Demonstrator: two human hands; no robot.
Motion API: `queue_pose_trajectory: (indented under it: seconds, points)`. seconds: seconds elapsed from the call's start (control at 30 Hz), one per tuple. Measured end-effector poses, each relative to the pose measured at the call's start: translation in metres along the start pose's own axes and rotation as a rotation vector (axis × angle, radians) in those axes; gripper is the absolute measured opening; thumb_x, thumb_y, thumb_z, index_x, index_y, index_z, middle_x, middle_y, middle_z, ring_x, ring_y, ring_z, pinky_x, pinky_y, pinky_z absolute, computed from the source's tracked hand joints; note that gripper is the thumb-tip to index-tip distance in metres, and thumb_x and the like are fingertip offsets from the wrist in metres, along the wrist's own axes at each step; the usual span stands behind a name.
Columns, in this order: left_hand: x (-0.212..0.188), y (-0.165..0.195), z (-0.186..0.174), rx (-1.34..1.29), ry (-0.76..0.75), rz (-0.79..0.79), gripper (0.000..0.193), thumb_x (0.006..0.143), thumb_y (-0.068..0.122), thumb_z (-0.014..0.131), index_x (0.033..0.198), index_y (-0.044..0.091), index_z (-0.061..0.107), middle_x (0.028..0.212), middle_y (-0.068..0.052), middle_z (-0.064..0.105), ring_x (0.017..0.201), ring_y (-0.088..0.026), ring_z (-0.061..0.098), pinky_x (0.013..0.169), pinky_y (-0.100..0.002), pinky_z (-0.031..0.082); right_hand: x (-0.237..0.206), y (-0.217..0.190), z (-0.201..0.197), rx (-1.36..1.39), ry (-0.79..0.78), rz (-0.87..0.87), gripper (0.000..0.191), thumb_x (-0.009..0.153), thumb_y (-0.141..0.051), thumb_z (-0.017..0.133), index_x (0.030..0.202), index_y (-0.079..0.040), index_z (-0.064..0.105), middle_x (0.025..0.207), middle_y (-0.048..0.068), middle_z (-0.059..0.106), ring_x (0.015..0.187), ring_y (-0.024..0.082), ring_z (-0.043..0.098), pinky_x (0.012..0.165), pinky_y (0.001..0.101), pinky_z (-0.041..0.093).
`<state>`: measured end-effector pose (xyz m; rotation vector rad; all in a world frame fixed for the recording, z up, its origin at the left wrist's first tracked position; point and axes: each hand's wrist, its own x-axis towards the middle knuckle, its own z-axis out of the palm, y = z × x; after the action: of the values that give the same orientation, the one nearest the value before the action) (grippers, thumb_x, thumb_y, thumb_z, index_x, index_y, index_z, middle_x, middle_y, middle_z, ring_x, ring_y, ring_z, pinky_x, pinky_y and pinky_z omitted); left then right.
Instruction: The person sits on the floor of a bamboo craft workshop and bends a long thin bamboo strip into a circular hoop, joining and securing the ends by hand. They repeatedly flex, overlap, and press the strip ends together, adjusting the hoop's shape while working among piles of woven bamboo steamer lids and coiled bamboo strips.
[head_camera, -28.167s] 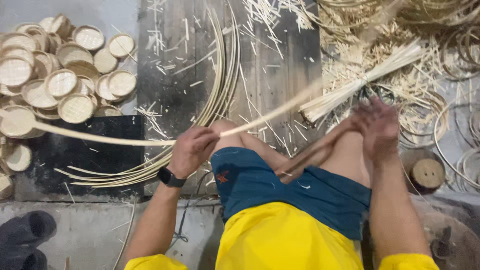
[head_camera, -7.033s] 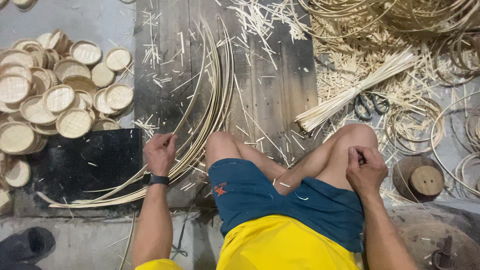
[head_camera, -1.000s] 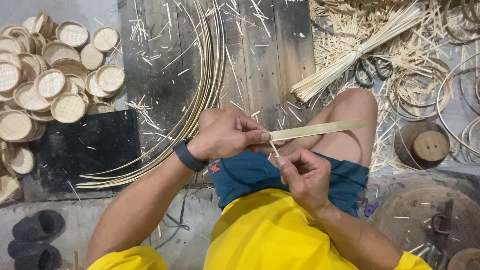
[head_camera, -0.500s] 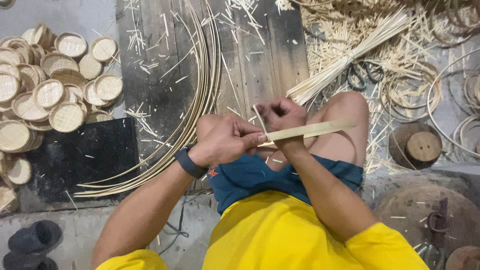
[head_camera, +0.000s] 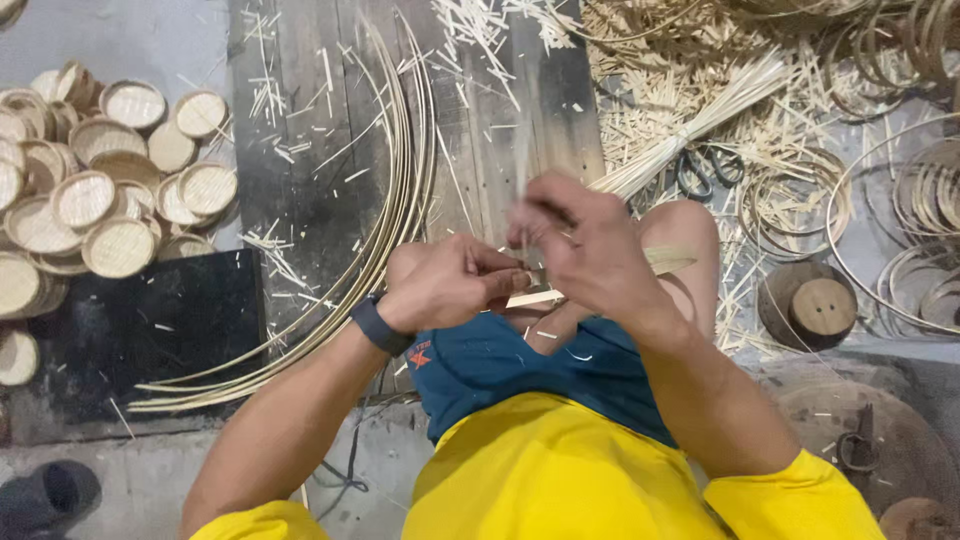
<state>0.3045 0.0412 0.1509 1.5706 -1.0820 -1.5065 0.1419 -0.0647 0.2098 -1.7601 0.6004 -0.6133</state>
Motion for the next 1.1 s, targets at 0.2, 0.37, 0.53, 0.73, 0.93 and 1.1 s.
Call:
queue_pose_trajectory:
  seconds: [0.2,0.37,0.53,0.73,0.93,1.1]
  points:
    - [0.019,-0.009,-0.018,0.005,0.004,-0.147,0.024,0.095,0.019,0.072,0.100,-0.003,0.079,0.075,-0.003,0.075,0.063,-0.006,0.062,0.053,-0.022,0.049,-0.107,0.030,0.035,0.244,0.197,-0.358,0.008,0.106,-0.005,0.061,0.107,0.003,0.059,0.089,0.009,0.065,0.083,0.018,0.064,0.086,0.0359,0.057]
    - [0.021,-0.003,-0.013,-0.011,0.000,-0.066,0.025,0.097,0.020,0.070,0.100,-0.003,0.079,0.069,-0.002,0.069,0.059,-0.006,0.058,0.051,-0.023,0.046,-0.110,0.131,0.050,0.165,0.221,-0.222,0.025,0.109,-0.009,0.054,0.086,-0.008,0.045,0.073,-0.001,0.044,0.064,0.013,0.046,0.072,0.0274,0.053]
    - [-0.004,0.003,-0.004,0.144,-0.174,0.045,0.021,0.097,0.014,0.067,0.106,-0.001,0.079,0.070,-0.001,0.072,0.061,-0.005,0.060,0.054,-0.021,0.048,-0.021,0.164,0.059,1.425,0.207,0.488,0.018,0.099,-0.026,0.060,0.087,-0.013,0.055,0.071,-0.002,0.044,0.051,0.009,0.033,0.056,0.0265,0.040]
    - [-0.026,0.005,0.011,0.048,-0.064,0.075,0.024,0.098,0.010,0.065,0.117,0.001,0.076,0.074,0.001,0.069,0.063,-0.003,0.057,0.055,-0.020,0.046,0.027,0.126,0.044,1.335,-0.450,-0.207,0.032,0.110,-0.026,0.067,0.088,-0.006,0.055,0.061,-0.008,0.042,0.049,0.005,0.028,0.061,0.0223,0.039]
    - [-0.027,0.007,0.012,0.024,0.141,0.315,0.023,0.098,0.006,0.068,0.120,0.001,0.075,0.074,0.001,0.067,0.067,-0.002,0.054,0.056,-0.022,0.044,-0.005,0.085,0.022,0.506,-0.154,0.065,0.026,0.090,-0.014,0.065,0.113,-0.002,0.066,0.102,0.004,0.073,0.093,0.015,0.071,0.083,0.0317,0.059]
    - [-0.015,-0.005,0.008,0.323,0.298,0.356,0.016,0.094,0.004,0.068,0.107,0.002,0.076,0.069,-0.005,0.066,0.058,-0.005,0.055,0.052,-0.026,0.043,-0.037,0.034,-0.016,-0.204,-0.065,-0.407,0.019,0.087,-0.011,0.077,0.106,-0.009,0.076,0.097,0.003,0.077,0.085,0.018,0.071,0.076,0.0332,0.055]
